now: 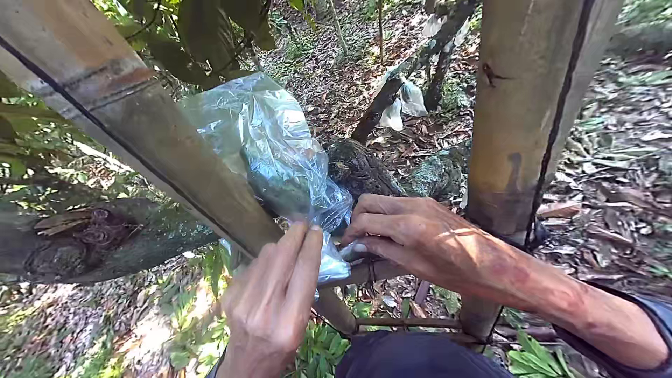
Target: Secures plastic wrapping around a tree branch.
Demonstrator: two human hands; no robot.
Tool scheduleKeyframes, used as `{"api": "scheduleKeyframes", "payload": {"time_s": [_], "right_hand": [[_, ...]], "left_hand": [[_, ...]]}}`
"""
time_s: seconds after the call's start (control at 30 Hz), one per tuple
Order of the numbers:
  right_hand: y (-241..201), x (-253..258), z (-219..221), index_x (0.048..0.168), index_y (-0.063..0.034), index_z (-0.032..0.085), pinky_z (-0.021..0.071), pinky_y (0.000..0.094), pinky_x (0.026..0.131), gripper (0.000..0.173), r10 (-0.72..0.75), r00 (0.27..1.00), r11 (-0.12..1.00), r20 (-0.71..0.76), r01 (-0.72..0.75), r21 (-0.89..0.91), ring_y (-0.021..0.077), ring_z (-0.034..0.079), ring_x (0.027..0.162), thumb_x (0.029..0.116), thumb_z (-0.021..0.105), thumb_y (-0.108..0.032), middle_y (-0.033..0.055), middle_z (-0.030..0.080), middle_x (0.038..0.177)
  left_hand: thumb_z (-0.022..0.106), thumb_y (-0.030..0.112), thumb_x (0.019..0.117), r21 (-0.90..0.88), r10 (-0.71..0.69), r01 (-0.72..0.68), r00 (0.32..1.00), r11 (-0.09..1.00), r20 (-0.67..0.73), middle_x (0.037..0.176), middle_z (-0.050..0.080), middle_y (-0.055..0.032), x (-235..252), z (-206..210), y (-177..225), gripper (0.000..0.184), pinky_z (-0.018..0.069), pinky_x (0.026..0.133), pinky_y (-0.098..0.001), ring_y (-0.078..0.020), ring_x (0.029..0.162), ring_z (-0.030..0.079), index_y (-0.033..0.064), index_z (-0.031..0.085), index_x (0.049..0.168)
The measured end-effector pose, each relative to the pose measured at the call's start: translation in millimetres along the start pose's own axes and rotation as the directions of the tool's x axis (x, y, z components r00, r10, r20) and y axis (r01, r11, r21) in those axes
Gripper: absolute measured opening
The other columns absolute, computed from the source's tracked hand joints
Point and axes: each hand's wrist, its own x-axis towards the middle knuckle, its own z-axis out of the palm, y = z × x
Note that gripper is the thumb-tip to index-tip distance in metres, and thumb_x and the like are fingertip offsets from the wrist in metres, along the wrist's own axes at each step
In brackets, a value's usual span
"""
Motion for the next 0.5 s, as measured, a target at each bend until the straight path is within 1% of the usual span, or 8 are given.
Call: {"api": "scheduleKeyframes", "payload": {"time_s": [0.1,0.23,0.33,0.4,0.5], "right_hand": [[3,-3,1,0.104,-0.0165,0.072,0.0531,0.0232,0.065,0.015,-0.018,0.999,0.997,0.030,0.016,0.072,0.0053,0.062,0.076,0.1023,0.059,-0.025,-0.0029,0.067,0.098],[2,-3,3,0.106,-0.0167,0.072,0.0512,0.0229,0.061,0.015,-0.024,0.999,0.996,0.044,0.020,0.086,0.0056,0.060,0.071,0.1017,0.059,-0.023,-0.0021,0.065,0.095],[3,-3,4,0.105,-0.0168,0.074,0.0481,0.0202,0.059,0.017,-0.019,1.000,0.996,0.005,0.019,0.082,0.0041,0.056,0.069,0.1017,0.059,-0.025,-0.0019,0.063,0.092],[3,-2,0,0.103,-0.0164,0.074,0.0487,0.0175,0.062,0.018,-0.023,0.999,0.993,-0.027,0.026,0.116,0.0019,0.057,0.072,0.1022,0.059,-0.025,-0.0032,0.065,0.092],[4,-4,-9,0.104,-0.0152,0.072,0.0494,0.0138,0.059,0.019,-0.019,0.998,0.987,-0.057,0.028,0.160,-0.0016,0.057,0.071,0.1043,0.057,-0.026,-0.0051,0.064,0.093]], "left_hand": [[0.058,0.008,0.0992,0.054,0.042,-0.045,0.998,0.998,0.051,0.110,0.076,-0.0096,-2,2,1,0.021,0.0503,0.059,-0.0298,-0.0195,0.081,0.071,0.0101,0.074,0.113],[0.057,0.007,0.0997,0.106,0.048,-0.061,0.992,0.993,0.117,0.100,0.075,-0.0094,1,1,3,0.021,0.0484,0.055,-0.0309,-0.0211,0.077,0.070,0.0082,0.074,0.111],[0.056,0.007,0.0994,0.153,0.030,-0.055,0.987,0.987,0.157,0.098,0.073,-0.0089,3,0,5,0.023,0.0466,0.052,-0.0311,-0.0217,0.075,0.068,0.0083,0.074,0.113],[0.057,0.007,0.0994,0.158,0.028,-0.053,0.987,0.986,0.160,0.098,0.073,-0.0084,3,1,5,0.023,0.0459,0.052,-0.0310,-0.0211,0.074,0.068,0.0092,0.075,0.114],[0.057,0.006,0.0993,0.166,0.017,-0.045,0.986,0.985,0.169,0.097,0.073,-0.0081,2,1,7,0.023,0.0453,0.052,-0.0315,-0.0213,0.073,0.067,0.0093,0.075,0.113]]}}
